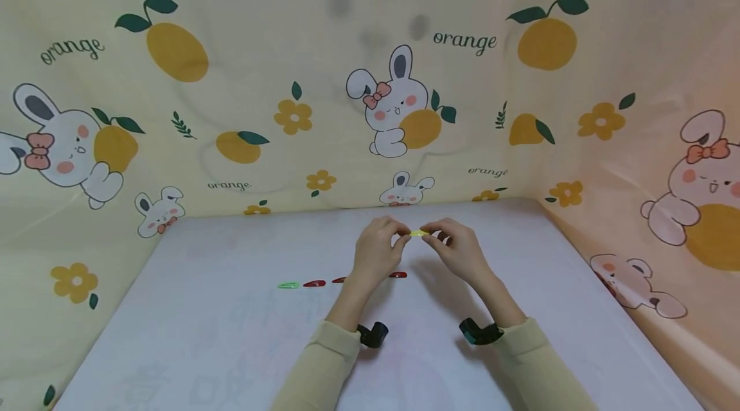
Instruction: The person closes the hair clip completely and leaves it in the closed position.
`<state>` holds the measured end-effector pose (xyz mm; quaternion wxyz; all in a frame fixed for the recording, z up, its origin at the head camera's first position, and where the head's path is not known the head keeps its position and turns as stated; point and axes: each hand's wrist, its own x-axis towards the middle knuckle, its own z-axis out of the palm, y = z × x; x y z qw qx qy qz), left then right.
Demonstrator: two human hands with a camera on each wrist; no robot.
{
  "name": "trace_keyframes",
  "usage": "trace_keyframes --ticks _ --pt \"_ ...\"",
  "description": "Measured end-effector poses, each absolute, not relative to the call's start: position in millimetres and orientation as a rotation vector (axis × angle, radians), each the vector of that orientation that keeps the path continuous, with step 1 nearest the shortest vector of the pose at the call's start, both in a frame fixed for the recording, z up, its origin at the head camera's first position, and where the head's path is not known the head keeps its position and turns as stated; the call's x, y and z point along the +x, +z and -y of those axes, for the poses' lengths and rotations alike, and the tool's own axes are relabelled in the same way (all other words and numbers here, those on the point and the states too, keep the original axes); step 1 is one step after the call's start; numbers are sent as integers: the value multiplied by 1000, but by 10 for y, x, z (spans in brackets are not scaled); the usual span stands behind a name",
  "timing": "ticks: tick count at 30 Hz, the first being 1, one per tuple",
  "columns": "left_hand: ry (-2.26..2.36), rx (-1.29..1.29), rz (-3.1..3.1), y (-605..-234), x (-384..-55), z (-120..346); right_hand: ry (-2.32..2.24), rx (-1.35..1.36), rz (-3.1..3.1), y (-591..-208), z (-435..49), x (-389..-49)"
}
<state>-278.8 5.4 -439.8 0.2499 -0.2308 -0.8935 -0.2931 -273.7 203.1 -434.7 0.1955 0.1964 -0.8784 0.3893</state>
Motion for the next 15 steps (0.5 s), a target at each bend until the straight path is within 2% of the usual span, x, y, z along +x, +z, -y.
trace_keyframes --ticks 15 --pt "-728 -671 2731 -4543 -2873 -197 910 651 2646 -4523 -2252 -2757"
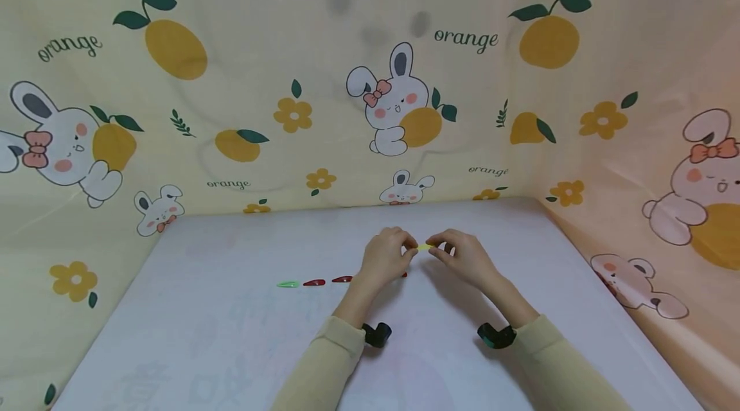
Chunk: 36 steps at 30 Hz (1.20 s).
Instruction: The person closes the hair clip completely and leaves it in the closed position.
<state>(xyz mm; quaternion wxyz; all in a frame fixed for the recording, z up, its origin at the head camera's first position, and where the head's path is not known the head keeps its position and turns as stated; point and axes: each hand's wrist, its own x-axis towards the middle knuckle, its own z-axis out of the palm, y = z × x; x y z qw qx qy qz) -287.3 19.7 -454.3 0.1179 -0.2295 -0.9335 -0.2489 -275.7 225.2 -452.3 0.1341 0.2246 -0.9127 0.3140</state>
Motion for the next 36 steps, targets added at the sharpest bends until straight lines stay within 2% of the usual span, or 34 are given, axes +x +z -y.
trace_keyframes --ticks 21,36 --pt "-476 -865 2965 -4767 -2949 -322 795 720 2888 -4857 -2369 -2783" --pt "-422 -899 2965 -4815 -3008 -323 802 805 2874 -4896 -2369 -2830"
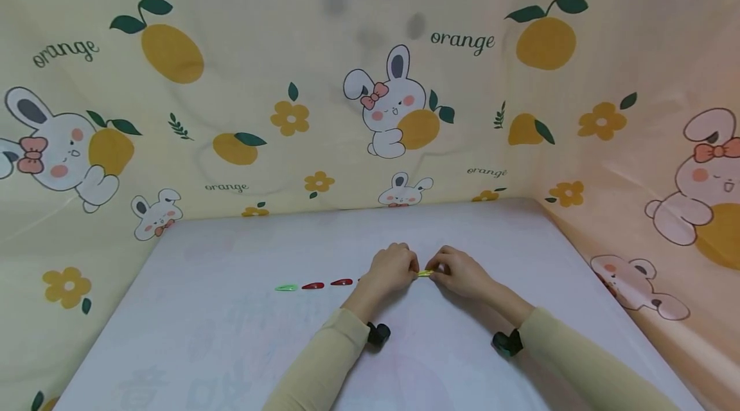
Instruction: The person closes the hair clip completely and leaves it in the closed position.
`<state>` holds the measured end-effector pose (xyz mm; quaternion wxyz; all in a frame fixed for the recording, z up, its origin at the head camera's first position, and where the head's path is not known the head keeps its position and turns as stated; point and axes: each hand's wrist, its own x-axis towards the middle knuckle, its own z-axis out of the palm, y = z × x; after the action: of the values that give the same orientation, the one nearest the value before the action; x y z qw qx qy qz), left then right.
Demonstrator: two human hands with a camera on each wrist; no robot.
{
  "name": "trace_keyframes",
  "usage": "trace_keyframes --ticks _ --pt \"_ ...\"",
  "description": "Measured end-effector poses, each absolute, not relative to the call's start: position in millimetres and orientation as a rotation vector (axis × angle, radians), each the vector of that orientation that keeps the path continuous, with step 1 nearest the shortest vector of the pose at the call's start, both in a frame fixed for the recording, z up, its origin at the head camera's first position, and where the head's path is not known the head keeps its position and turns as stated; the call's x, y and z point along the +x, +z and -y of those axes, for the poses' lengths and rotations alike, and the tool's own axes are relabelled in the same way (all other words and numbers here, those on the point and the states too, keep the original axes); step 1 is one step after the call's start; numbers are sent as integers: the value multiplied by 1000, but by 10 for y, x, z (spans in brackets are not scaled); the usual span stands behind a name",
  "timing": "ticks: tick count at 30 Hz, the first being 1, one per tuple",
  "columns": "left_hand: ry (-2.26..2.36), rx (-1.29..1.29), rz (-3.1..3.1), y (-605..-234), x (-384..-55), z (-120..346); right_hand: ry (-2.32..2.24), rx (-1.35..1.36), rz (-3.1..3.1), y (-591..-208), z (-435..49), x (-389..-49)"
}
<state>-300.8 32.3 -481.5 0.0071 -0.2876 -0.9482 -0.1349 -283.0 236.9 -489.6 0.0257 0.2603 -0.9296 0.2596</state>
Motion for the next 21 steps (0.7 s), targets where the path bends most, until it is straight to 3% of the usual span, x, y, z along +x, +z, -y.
trace_keyframes --ticks 21 --pt "-451 -876 3006 -4739 -3145 -330 840 688 2940 -4843 -2430 -2914"
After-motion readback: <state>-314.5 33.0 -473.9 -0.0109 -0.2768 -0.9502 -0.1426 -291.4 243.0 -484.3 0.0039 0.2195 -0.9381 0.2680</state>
